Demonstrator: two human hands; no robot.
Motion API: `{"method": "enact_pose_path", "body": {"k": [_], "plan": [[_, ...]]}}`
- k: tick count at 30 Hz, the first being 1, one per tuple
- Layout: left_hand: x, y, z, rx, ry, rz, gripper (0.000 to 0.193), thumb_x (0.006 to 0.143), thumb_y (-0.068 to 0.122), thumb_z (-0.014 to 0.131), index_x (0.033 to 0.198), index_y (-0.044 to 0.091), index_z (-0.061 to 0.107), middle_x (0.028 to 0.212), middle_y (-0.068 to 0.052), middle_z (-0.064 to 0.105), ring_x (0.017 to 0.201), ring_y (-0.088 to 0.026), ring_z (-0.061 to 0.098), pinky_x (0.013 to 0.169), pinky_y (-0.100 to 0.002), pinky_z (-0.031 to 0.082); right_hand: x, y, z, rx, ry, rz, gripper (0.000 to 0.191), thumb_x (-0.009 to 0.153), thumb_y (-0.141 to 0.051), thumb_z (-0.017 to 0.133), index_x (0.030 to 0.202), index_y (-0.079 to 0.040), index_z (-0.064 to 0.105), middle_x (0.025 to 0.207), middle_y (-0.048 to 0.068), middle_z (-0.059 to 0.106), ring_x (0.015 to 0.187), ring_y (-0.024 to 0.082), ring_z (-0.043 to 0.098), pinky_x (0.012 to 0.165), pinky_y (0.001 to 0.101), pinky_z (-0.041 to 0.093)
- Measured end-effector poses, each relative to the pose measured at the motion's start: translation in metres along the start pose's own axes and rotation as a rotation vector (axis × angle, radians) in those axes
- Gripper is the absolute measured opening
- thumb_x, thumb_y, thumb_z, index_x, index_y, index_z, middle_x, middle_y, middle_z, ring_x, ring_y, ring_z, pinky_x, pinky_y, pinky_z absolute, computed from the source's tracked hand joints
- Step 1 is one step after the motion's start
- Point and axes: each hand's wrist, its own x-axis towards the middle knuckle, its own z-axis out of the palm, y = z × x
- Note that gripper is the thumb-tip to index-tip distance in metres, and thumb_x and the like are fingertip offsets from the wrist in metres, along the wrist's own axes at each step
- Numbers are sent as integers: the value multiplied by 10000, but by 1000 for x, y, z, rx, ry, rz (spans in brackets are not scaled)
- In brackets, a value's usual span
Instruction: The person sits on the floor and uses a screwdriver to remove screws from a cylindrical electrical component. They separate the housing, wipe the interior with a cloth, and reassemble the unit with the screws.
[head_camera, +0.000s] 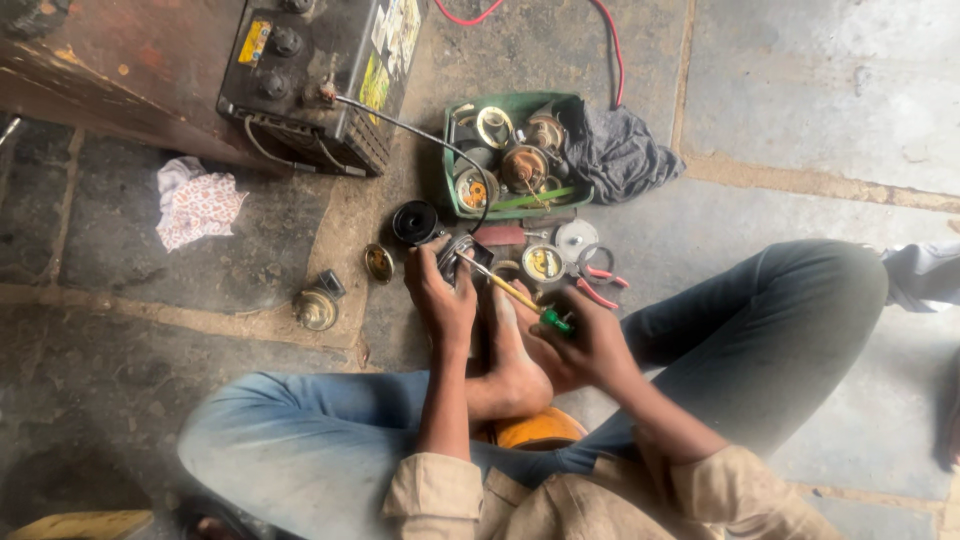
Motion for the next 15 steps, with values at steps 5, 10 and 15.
{"method": "enact_pose_path", "body": {"k": [5, 10, 15], "plan": [[0, 0, -5, -2, 3, -32, 332, 858, 76, 758, 1159, 38, 622, 1139, -149, 645, 1120, -351, 614, 985, -489, 457, 13, 6, -11, 620, -113, 698, 286, 874, -196, 729, 1130, -82, 672, 934, -8, 701, 818, 83, 661, 687, 257, 550], [0, 4, -1, 25, -20, -33, 349, 836, 63, 771, 1155, 46, 632, 1140, -145, 652, 1125, -367, 590, 998, -501, 430, 11, 12, -7, 428, -79, 458, 243, 924, -182, 735, 1119, -45, 688, 948, -7, 686, 838, 84, 622, 710, 271, 535], [0, 1, -3, 38, -4, -48, 345, 836, 57, 770, 1146, 43, 619, 1141, -143, 646, 1138, -362, 588, 1008, -496, 428, 9, 8, -11, 152, 5, -124, 270, 965, -145, 759, 1151, -14, 612, 995, 5, 660, 874, 156, 654, 724, 357, 548]]}}
